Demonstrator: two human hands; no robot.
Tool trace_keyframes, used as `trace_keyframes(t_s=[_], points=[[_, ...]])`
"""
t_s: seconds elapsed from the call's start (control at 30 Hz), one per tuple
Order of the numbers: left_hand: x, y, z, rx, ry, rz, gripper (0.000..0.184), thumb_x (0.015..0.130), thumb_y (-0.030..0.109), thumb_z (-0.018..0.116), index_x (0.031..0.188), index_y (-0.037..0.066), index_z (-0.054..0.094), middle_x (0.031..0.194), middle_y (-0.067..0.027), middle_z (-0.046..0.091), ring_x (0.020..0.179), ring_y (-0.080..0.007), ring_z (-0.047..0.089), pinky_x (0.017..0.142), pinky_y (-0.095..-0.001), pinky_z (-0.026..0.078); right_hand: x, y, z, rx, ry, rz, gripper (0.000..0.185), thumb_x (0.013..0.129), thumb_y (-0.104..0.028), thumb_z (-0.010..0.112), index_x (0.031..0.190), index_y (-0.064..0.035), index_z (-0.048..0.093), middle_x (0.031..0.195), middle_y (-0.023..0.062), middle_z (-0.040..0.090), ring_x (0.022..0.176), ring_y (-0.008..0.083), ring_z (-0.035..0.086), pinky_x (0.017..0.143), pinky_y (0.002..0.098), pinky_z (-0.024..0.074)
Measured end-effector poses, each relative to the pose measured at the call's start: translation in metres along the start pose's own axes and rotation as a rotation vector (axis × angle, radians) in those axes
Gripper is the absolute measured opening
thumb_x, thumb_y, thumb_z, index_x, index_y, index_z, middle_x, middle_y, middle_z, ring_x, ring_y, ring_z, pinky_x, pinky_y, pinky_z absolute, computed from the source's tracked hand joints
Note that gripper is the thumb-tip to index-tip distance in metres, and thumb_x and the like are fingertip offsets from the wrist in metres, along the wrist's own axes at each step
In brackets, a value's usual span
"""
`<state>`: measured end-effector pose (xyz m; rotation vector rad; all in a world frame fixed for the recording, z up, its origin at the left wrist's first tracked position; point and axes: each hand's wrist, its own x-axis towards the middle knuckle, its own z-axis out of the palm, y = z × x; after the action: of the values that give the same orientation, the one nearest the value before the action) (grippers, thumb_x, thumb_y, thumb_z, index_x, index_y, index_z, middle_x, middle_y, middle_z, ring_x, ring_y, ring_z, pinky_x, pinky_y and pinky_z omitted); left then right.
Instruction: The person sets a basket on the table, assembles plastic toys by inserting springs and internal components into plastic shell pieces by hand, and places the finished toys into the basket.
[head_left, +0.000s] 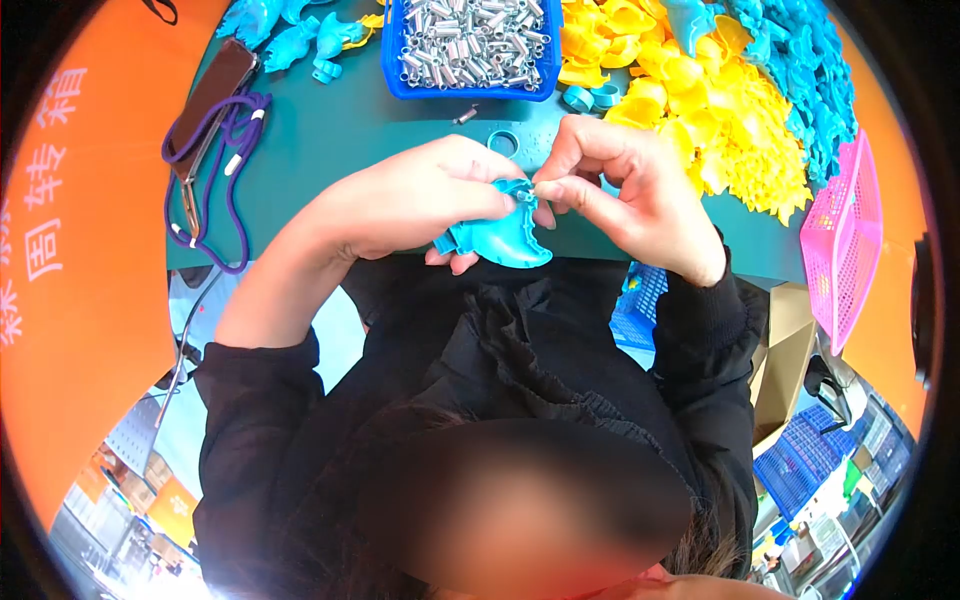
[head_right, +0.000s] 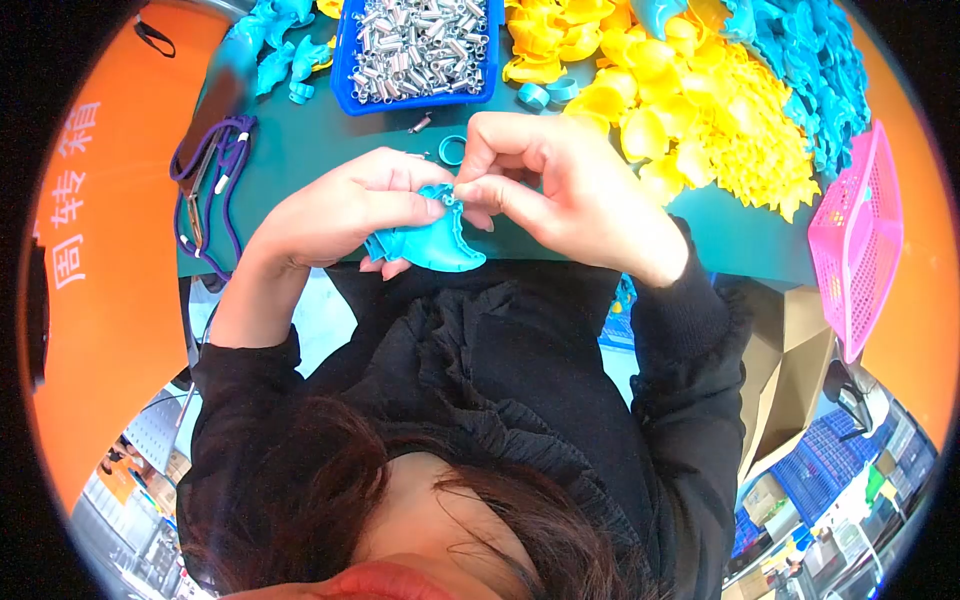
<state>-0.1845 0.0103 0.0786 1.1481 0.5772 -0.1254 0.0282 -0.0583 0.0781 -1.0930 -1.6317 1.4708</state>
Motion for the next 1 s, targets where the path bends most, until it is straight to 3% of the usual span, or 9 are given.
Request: trace_keyframes(t_s=[0.13,0.17,0.27,0.3,0.4,0.53,0.77,0.9,1.0], points=[[-0.008,-0.014,-0.005,-0.204,0.211,0.150,0.035,0.093,0.022,0.052,0.118,-0.001,0.058,0.084,-0.0080,0.064,0.055,-0.0082,0.058,0.046,-0.0183,0.044,-0.001,0.022,0.002,0.035,0.347,-0.050,0.010,0.091,-0.007,0.059,0.098,-0.0013,0.061,0.080,0.0041,0.063,0.072,0.0073,0.060,0.069,0.0218,0.0472],[-0.014,-0.018,-0.014,-0.289,0.202,0.222,0.047,0.093,0.024,0.051,0.132,-0.004,0.046,0.110,-0.0159,0.060,0.075,-0.0168,0.065,0.059,-0.0223,0.053,-0.002,0.031,0.002,-0.147,0.462,-0.114,0.016,0.090,-0.009,0.060,0.104,-0.0029,0.063,0.084,0.0046,0.065,0.077,0.0095,0.062,0.070,0.0234,0.0479],[-0.021,-0.030,-0.013,-0.593,0.296,0.396,0.062,0.093,0.021,0.052,0.143,-0.003,0.026,0.131,-0.0205,0.048,0.096,-0.0286,0.064,0.075,-0.0289,0.057,0.001,0.039,0.016,-0.659,0.400,-0.262,0.023,0.080,-0.010,0.068,0.102,-0.0063,0.064,0.091,0.0084,0.061,0.086,0.0246,0.061,0.074,0.0336,0.0485],[-0.022,-0.037,-0.017,-0.667,0.167,0.470,0.072,0.092,0.014,0.055,0.147,-0.001,0.011,0.141,-0.0221,0.038,0.114,-0.0389,0.055,0.088,-0.0375,0.054,0.008,0.048,0.030,-0.839,0.417,-0.304,0.028,0.075,-0.012,0.070,0.102,-0.0092,0.063,0.094,0.0087,0.057,0.088,0.0273,0.058,0.073,0.0356,0.0473],[-0.020,-0.043,-0.012,-0.736,0.186,0.507,0.073,0.090,0.008,0.057,0.147,-0.001,0.012,0.146,-0.0219,0.031,0.118,-0.0429,0.051,0.091,-0.0409,0.053,0.009,0.044,0.031,-0.943,0.384,-0.296,0.025,0.074,-0.011,0.070,0.099,-0.0123,0.063,0.094,0.0053,0.057,0.085,0.0248,0.056,0.072,0.0350,0.0435],[-0.015,-0.054,-0.007,-0.841,0.155,0.582,0.071,0.090,0.006,0.058,0.146,0.000,0.015,0.150,-0.0215,0.022,0.120,-0.0448,0.048,0.087,-0.0421,0.056,-0.009,0.035,-0.002,-1.087,0.717,-0.260,0.018,0.071,-0.010,0.073,0.087,-0.0122,0.066,0.085,0.0056,0.060,0.083,0.0252,0.056,0.071,0.0357,0.0451],[0.007,-0.056,0.006,-0.668,0.198,0.638,0.064,0.089,0.011,0.061,0.143,0.002,0.027,0.147,-0.0209,0.029,0.118,-0.0422,0.051,0.084,-0.0387,0.057,-0.030,0.043,-0.007,-1.197,0.680,-0.121,0.018,0.071,-0.011,0.075,0.085,-0.0080,0.065,0.084,0.0055,0.061,0.080,0.0251,0.058,0.070,0.0344,0.0466],[0.020,-0.053,0.015,-0.453,0.282,0.686,0.054,0.091,0.010,0.059,0.139,0.006,0.037,0.144,-0.0209,0.036,0.117,-0.0384,0.054,0.089,-0.0391,0.052,-0.032,0.038,-0.001,-0.601,0.840,-0.078,0.011,0.075,-0.003,0.070,0.084,-0.0050,0.063,0.080,0.0072,0.065,0.071,0.0211,0.061,0.067,0.0285,0.0486],[0.028,-0.052,0.019,-0.370,0.329,0.708,0.052,0.092,0.007,0.056,0.140,0.006,0.036,0.144,-0.0206,0.037,0.116,-0.0381,0.054,0.091,-0.0397,0.051,-0.030,0.038,-0.002,-0.615,0.757,0.009,0.013,0.075,-0.006,0.071,0.085,-0.0053,0.063,0.080,0.0068,0.064,0.071,0.0198,0.060,0.066,0.0294,0.0485]])
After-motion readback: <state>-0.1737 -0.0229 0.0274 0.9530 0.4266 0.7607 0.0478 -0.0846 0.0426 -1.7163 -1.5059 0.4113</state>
